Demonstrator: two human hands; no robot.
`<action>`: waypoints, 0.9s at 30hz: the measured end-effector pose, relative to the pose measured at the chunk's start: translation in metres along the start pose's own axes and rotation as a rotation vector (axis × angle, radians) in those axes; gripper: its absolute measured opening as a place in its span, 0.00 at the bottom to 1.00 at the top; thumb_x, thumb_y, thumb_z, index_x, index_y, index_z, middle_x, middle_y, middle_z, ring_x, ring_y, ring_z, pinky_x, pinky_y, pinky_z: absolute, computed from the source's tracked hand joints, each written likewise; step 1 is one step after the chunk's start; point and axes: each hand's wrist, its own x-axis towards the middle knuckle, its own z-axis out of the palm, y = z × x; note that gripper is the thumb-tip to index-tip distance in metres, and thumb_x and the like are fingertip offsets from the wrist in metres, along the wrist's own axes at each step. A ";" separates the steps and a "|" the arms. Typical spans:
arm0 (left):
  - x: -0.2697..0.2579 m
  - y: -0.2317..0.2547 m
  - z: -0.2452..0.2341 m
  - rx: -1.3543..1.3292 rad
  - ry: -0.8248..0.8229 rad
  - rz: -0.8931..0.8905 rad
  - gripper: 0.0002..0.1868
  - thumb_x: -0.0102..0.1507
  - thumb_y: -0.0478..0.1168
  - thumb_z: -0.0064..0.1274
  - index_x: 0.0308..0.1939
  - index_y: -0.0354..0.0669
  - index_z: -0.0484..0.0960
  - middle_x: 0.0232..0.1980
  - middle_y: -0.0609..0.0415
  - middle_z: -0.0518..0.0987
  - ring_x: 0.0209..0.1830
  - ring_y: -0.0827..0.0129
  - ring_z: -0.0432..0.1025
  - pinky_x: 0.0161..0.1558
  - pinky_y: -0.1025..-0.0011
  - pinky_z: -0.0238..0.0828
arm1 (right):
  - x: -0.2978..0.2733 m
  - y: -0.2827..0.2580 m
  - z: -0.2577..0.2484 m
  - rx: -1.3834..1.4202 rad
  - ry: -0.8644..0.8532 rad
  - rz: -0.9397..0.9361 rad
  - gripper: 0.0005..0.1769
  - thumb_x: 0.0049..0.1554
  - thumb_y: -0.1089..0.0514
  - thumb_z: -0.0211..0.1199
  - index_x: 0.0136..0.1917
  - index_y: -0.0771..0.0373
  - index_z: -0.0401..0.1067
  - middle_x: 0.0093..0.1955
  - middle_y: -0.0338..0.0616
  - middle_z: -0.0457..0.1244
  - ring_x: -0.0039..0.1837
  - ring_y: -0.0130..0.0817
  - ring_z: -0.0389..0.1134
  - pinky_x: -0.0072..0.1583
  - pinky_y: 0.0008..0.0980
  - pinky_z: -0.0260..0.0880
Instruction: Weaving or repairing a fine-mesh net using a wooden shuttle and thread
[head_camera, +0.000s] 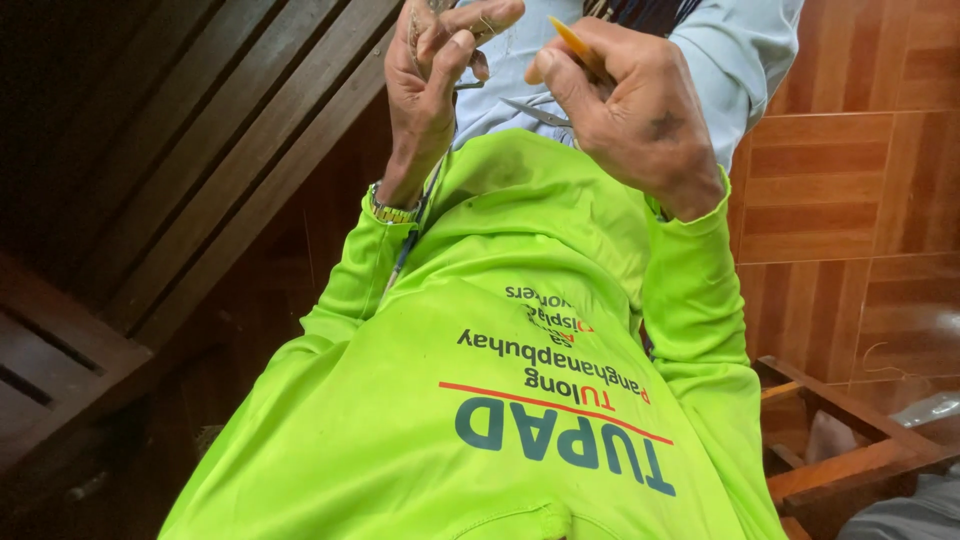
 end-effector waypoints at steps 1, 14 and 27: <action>-0.001 0.002 0.002 -0.022 0.018 -0.020 0.15 0.73 0.36 0.45 0.38 0.51 0.53 0.54 0.38 0.83 0.59 0.50 0.79 0.39 0.73 0.69 | -0.001 -0.002 -0.001 0.091 -0.012 0.016 0.09 0.74 0.62 0.56 0.51 0.64 0.75 0.35 0.32 0.52 0.35 0.20 0.45 0.37 0.25 0.44; 0.002 0.002 0.007 0.062 0.035 0.026 0.18 0.74 0.39 0.47 0.37 0.49 0.53 0.51 0.40 0.83 0.57 0.56 0.79 0.49 0.71 0.77 | -0.010 -0.010 -0.002 0.149 0.062 -0.001 0.05 0.73 0.64 0.60 0.53 0.67 0.74 0.34 0.30 0.49 0.34 0.17 0.43 0.36 0.21 0.43; 0.006 -0.018 0.013 0.236 0.073 0.033 0.13 0.71 0.40 0.52 0.37 0.47 0.64 0.48 0.44 0.85 0.39 0.68 0.79 0.31 0.78 0.69 | -0.043 0.027 0.014 -0.169 0.132 -0.160 0.06 0.70 0.64 0.58 0.52 0.67 0.75 0.46 0.44 0.69 0.43 0.33 0.67 0.46 0.32 0.65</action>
